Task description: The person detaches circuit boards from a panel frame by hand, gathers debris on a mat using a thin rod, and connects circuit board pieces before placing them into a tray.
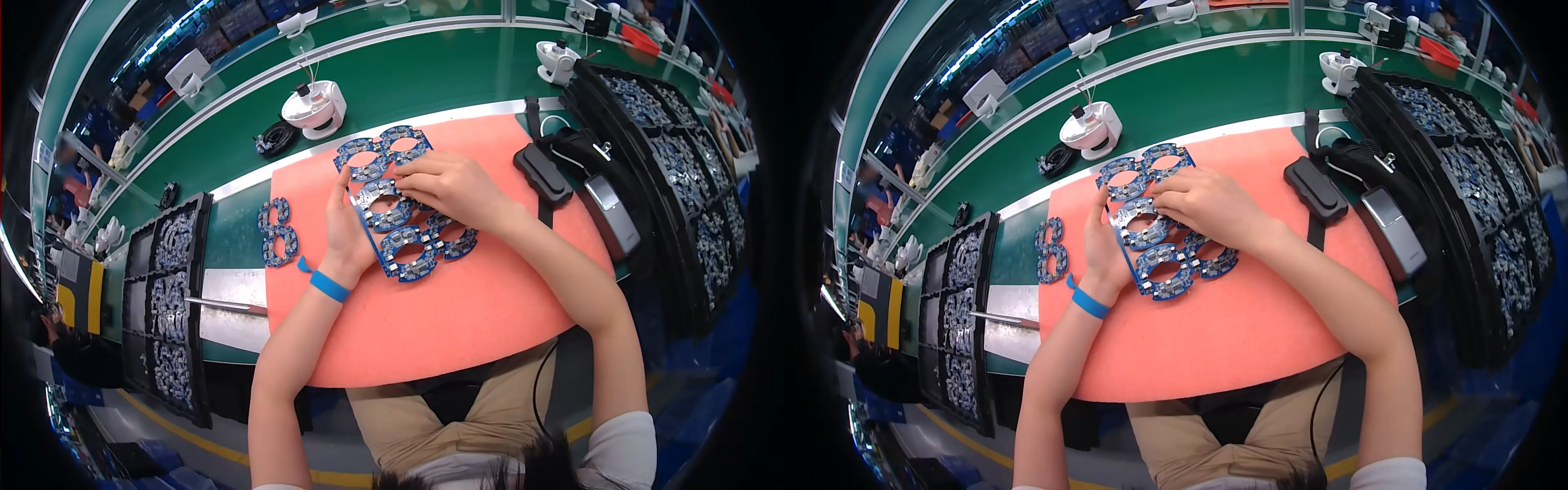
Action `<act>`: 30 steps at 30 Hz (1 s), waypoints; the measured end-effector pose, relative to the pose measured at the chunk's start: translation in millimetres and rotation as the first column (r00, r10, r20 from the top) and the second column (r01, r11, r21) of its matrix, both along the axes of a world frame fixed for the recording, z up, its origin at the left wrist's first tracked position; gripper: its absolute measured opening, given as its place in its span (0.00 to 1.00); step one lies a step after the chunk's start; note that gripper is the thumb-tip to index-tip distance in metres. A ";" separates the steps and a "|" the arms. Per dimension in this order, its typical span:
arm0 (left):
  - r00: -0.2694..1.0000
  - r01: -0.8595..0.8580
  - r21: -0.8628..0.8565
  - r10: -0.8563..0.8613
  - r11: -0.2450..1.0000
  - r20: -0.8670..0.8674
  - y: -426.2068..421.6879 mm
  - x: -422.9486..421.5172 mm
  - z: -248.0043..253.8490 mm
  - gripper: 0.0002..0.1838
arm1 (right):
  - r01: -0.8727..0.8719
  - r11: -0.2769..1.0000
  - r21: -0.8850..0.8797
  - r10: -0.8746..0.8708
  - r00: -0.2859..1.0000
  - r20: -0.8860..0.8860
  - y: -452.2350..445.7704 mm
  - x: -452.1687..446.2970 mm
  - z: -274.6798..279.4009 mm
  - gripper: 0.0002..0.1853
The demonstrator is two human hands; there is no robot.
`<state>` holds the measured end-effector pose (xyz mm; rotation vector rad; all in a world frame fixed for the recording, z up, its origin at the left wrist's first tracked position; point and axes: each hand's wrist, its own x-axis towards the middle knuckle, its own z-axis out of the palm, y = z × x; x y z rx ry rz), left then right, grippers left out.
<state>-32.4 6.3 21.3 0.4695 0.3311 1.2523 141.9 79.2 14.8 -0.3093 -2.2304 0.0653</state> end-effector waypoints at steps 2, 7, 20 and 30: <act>0.998 -0.035 -0.033 0.033 0.999 -0.046 -0.6 2.7 3.1 0.30 | 0.008 1.000 0.016 -0.008 1.000 0.009 0.2 -0.9 2.0 0.08; 0.991 -0.031 -0.098 0.018 0.995 -0.134 -0.2 6.7 4.6 0.32 | 0.083 0.964 -0.251 -0.060 0.993 0.099 -5.9 0.5 13.4 0.07; 0.997 0.061 -0.054 -0.063 0.997 -0.038 2.9 -1.4 -4.7 0.33 | -0.060 0.998 -0.021 0.061 0.994 0.093 -2.5 6.0 8.4 0.06; 0.995 0.046 -0.016 -0.047 0.999 -0.083 4.9 0.7 -8.5 0.32 | 0.012 1.000 -0.026 -0.014 0.996 -0.085 -13.6 -10.4 8.1 0.07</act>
